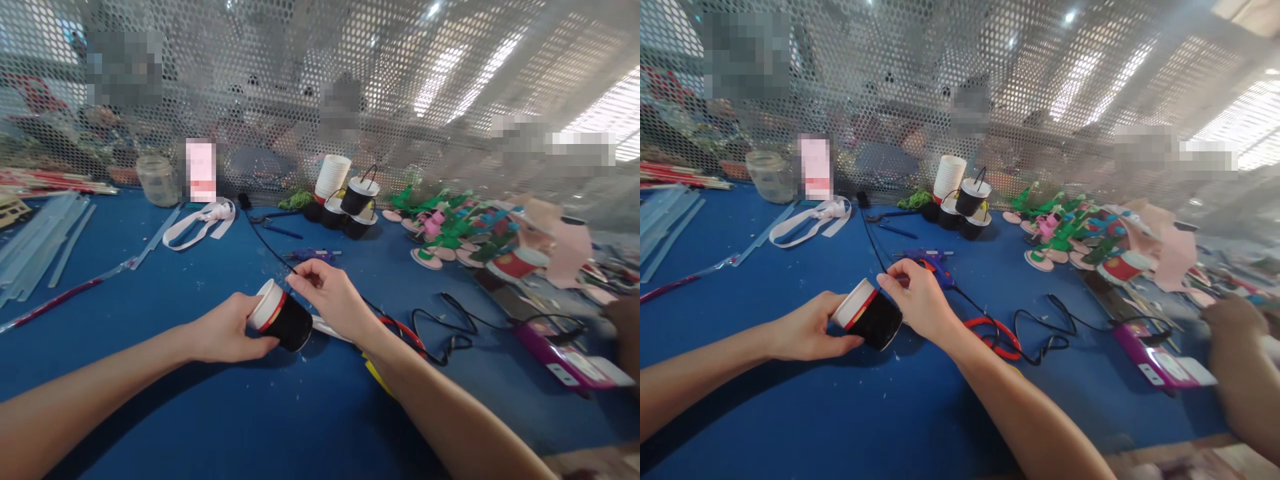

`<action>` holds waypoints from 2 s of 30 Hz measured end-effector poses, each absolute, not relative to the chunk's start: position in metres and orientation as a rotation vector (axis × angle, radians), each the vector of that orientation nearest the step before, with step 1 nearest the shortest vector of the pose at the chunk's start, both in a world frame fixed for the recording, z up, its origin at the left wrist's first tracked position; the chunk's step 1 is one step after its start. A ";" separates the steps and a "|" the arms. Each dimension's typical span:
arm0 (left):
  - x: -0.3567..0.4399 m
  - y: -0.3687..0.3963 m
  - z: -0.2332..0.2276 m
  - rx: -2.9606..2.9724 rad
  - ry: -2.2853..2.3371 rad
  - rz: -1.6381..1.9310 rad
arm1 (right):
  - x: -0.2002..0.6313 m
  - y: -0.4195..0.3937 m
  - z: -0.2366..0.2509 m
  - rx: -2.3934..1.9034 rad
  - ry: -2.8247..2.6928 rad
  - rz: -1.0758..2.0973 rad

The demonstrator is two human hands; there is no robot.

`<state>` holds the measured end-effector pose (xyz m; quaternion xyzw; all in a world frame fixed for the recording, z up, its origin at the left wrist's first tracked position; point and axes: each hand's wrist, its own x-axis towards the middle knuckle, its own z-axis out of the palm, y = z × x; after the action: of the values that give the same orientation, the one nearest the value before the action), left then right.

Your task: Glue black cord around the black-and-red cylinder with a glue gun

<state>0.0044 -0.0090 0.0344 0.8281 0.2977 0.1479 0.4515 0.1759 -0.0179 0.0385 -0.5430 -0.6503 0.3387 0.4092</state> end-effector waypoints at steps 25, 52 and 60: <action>0.007 -0.013 0.038 2.110 0.721 0.407 | 0.168 -0.021 0.030 -1.423 -1.758 0.866; 0.014 -0.010 0.032 1.566 0.898 0.479 | 0.154 -0.029 0.017 -1.397 -2.000 0.276; 0.013 -0.009 0.034 1.649 0.937 0.419 | 0.159 -0.029 0.020 -1.387 -2.020 0.272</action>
<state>0.0131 -0.0087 0.0339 0.7008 0.3984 0.1780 0.5643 0.1587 -0.0292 0.0201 -0.5308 -0.7729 0.1042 0.3316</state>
